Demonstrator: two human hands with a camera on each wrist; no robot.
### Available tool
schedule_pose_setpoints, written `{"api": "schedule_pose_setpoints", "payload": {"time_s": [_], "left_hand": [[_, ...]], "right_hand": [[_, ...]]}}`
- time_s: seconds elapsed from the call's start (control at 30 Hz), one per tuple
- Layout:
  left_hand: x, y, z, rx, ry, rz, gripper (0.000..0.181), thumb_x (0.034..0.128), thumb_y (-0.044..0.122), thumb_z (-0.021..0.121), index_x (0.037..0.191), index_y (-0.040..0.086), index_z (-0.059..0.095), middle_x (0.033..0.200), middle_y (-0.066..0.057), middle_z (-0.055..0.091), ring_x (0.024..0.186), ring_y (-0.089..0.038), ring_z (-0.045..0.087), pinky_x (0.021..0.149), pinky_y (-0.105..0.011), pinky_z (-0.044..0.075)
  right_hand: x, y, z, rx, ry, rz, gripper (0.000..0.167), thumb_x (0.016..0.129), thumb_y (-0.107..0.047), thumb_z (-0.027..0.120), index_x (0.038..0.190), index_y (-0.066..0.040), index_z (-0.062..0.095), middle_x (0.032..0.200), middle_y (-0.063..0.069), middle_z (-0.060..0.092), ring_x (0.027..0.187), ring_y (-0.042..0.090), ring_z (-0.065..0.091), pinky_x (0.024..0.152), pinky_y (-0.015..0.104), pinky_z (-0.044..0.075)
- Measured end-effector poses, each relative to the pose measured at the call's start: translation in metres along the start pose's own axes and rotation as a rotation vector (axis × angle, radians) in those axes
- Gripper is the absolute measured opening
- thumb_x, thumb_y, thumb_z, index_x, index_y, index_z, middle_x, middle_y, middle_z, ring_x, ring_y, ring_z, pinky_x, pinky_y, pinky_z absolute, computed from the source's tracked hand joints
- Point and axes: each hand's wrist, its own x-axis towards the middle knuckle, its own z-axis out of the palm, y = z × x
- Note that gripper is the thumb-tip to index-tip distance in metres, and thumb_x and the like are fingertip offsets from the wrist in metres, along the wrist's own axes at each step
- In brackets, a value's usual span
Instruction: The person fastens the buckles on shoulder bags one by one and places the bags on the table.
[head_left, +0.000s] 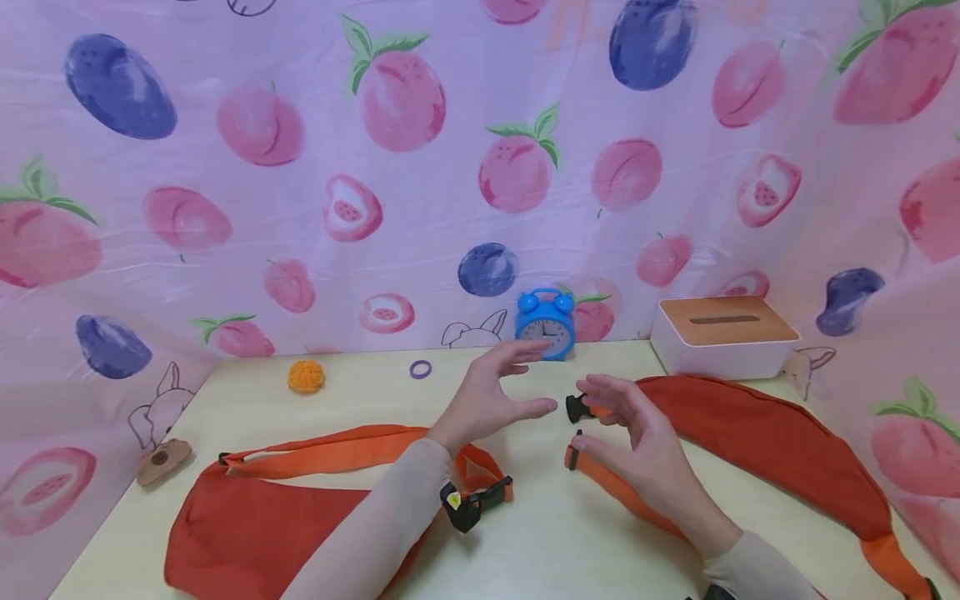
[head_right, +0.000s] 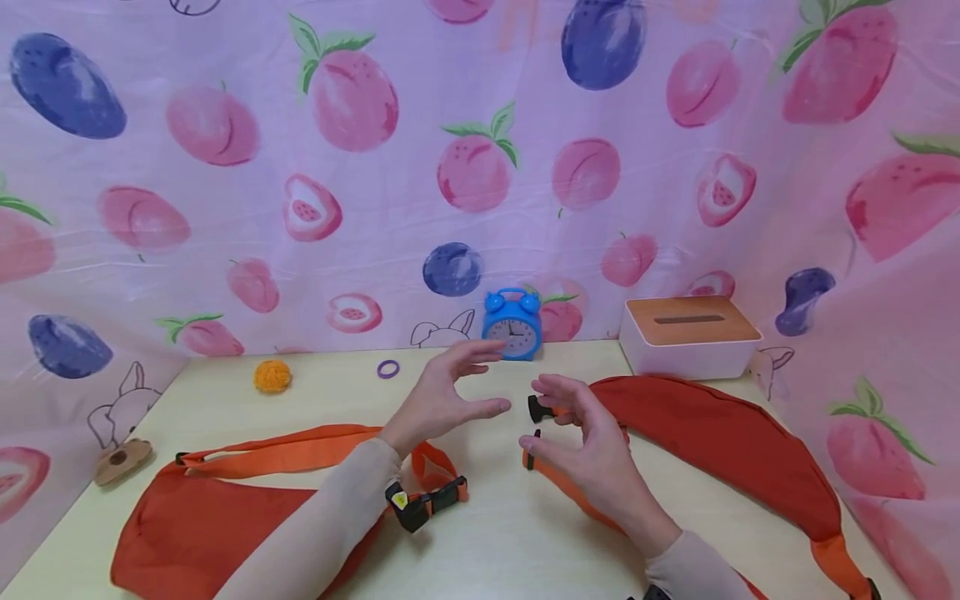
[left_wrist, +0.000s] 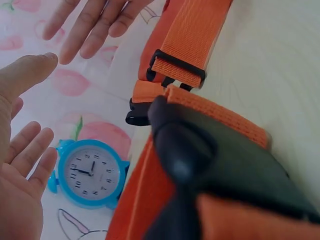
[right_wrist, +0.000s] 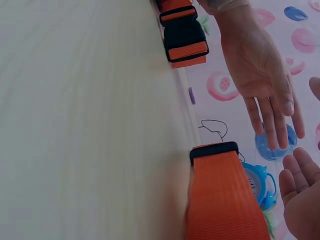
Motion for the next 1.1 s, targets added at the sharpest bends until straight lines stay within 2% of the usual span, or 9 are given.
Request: {"api": "schedule_pose_setpoints", "payload": {"time_s": [0.1,0.2,0.33,0.47,0.6,0.73,0.9,1.0,1.1], "left_hand": [[0.005,-0.006,0.005,-0.035,-0.014,-0.020,0.078,0.0920,0.022,0.095,0.161,0.027,0.059,0.158,0.005,0.063,0.145,-0.024,0.062,0.121,-0.045,0.052],[0.009,-0.011,0.010,-0.061,-0.031,-0.069,0.077,0.0923,0.023,0.094,0.160,0.026,0.059,0.157,0.007,0.063,0.144,-0.021,0.063,0.121,-0.047,0.051],[0.014,-0.015,0.018,-0.075,-0.058,-0.125,0.073,0.0930,0.023,0.094,0.158,0.028,0.061,0.154,0.009,0.066,0.141,-0.021,0.064,0.121,-0.055,0.050],[0.018,-0.019,0.024,-0.104,-0.100,-0.134,0.070,0.0935,0.017,0.092,0.157,0.027,0.063,0.153,0.010,0.066,0.144,-0.028,0.062,0.123,-0.061,0.047],[0.019,-0.023,0.032,-0.103,-0.145,-0.142,0.069,0.0932,0.020,0.093,0.155,0.030,0.064,0.152,0.013,0.066,0.146,-0.029,0.061,0.123,-0.062,0.046],[0.019,-0.026,0.038,-0.085,-0.179,-0.154,0.068,0.0926,0.020,0.094,0.153,0.030,0.066,0.152,0.013,0.066,0.147,-0.029,0.061,0.124,-0.059,0.047],[0.020,-0.028,0.043,-0.038,-0.207,-0.159,0.067,0.0927,0.016,0.093,0.153,0.027,0.067,0.153,0.014,0.065,0.147,-0.029,0.061,0.122,-0.055,0.050],[0.021,-0.028,0.043,0.004,-0.222,-0.162,0.066,0.0921,0.015,0.094,0.152,0.026,0.068,0.152,0.014,0.064,0.144,-0.027,0.063,0.120,-0.052,0.052],[0.021,-0.030,0.043,0.041,-0.240,-0.173,0.064,0.0916,0.015,0.094,0.150,0.026,0.070,0.150,0.013,0.065,0.140,-0.022,0.065,0.119,-0.046,0.053]], "right_hand": [[-0.002,0.004,0.000,-0.017,-0.006,0.017,0.071,0.097,-0.023,0.090,0.159,-0.029,0.055,0.155,-0.005,0.064,0.141,0.029,0.061,0.109,0.031,0.054],[-0.004,0.008,-0.001,-0.034,-0.006,0.036,0.070,0.097,-0.025,0.090,0.158,-0.029,0.056,0.154,-0.007,0.065,0.140,0.031,0.062,0.110,0.032,0.053],[-0.004,0.012,-0.002,-0.053,0.004,0.060,0.069,0.096,-0.028,0.091,0.156,-0.029,0.058,0.152,-0.003,0.067,0.140,0.029,0.063,0.111,0.033,0.053],[-0.004,0.015,-0.001,-0.064,0.004,0.096,0.069,0.094,-0.033,0.093,0.154,-0.027,0.060,0.150,0.000,0.069,0.138,0.028,0.065,0.113,0.036,0.053],[-0.004,0.017,0.001,-0.083,-0.012,0.121,0.069,0.092,-0.033,0.095,0.152,-0.021,0.062,0.147,0.001,0.070,0.136,0.031,0.067,0.114,0.041,0.055],[-0.003,0.019,0.002,-0.121,-0.025,0.129,0.068,0.090,-0.030,0.097,0.148,-0.014,0.066,0.143,0.005,0.072,0.131,0.030,0.069,0.113,0.046,0.057],[-0.003,0.019,0.002,-0.185,-0.021,0.165,0.067,0.089,-0.033,0.098,0.146,-0.013,0.067,0.139,0.007,0.074,0.127,0.030,0.071,0.112,0.055,0.057],[-0.002,0.019,0.002,-0.228,-0.026,0.206,0.067,0.089,-0.034,0.098,0.145,-0.013,0.068,0.136,0.007,0.074,0.124,0.032,0.072,0.110,0.056,0.058],[-0.001,0.019,0.004,-0.256,-0.038,0.243,0.066,0.089,-0.034,0.098,0.144,-0.012,0.069,0.136,0.007,0.075,0.121,0.030,0.073,0.107,0.052,0.060]]}}
